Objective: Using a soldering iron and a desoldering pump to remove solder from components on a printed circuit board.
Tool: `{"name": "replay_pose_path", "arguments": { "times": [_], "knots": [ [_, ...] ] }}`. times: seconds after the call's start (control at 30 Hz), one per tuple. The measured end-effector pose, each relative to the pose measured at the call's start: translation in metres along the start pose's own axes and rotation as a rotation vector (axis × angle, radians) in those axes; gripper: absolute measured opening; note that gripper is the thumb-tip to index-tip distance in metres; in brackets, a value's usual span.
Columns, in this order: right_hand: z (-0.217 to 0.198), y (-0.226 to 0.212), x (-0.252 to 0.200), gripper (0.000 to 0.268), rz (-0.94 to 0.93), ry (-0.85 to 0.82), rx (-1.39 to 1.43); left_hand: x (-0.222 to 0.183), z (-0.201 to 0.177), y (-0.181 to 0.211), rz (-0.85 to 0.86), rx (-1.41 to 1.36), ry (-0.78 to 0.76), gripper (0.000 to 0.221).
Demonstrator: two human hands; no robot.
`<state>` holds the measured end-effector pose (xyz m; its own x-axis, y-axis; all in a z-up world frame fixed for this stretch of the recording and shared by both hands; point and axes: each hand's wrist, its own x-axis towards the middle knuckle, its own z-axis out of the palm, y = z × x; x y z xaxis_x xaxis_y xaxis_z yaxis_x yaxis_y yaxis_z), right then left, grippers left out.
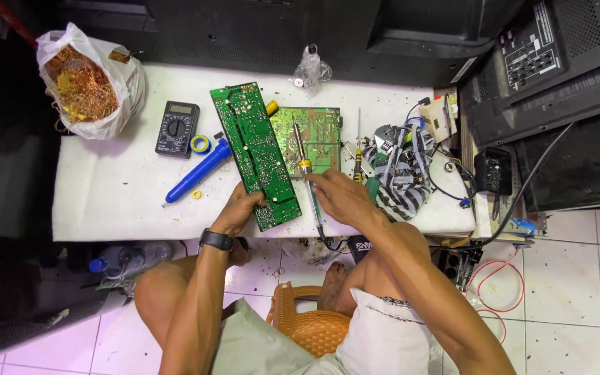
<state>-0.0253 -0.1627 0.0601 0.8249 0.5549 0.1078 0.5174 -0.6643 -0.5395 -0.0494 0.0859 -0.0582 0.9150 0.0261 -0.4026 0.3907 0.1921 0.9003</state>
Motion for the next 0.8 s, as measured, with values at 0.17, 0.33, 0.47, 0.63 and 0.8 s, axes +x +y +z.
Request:
{"name": "replay_pose_path", "arguments": {
  "times": [0.17, 0.33, 0.47, 0.63, 0.8],
  "knots": [
    [0.007, 0.003, 0.006, 0.027, -0.026, -0.048, 0.029, -0.027, 0.032, 0.051, -0.089, 0.147, 0.039, 0.062],
    [0.017, 0.017, 0.003, 0.032, 0.142, -0.088, 0.207, -0.018, 0.027, 0.04, -0.074, 0.171, 0.046, 0.07],
    [0.015, 0.025, -0.011, 0.033, 0.256, 0.098, 0.395, -0.05, 0.056, 0.09, -0.075, 0.306, 0.017, 0.085],
    [-0.001, 0.026, -0.038, 0.031, 0.317, 0.311, 0.723, -0.07, 0.073, 0.129, -0.056, 0.477, -0.013, 0.095],
    [0.006, 0.02, -0.079, 0.029, 0.324, 0.358, 0.921, -0.058, 0.052, 0.124, 0.063, 0.762, 0.081, 0.073]
  ]
}}
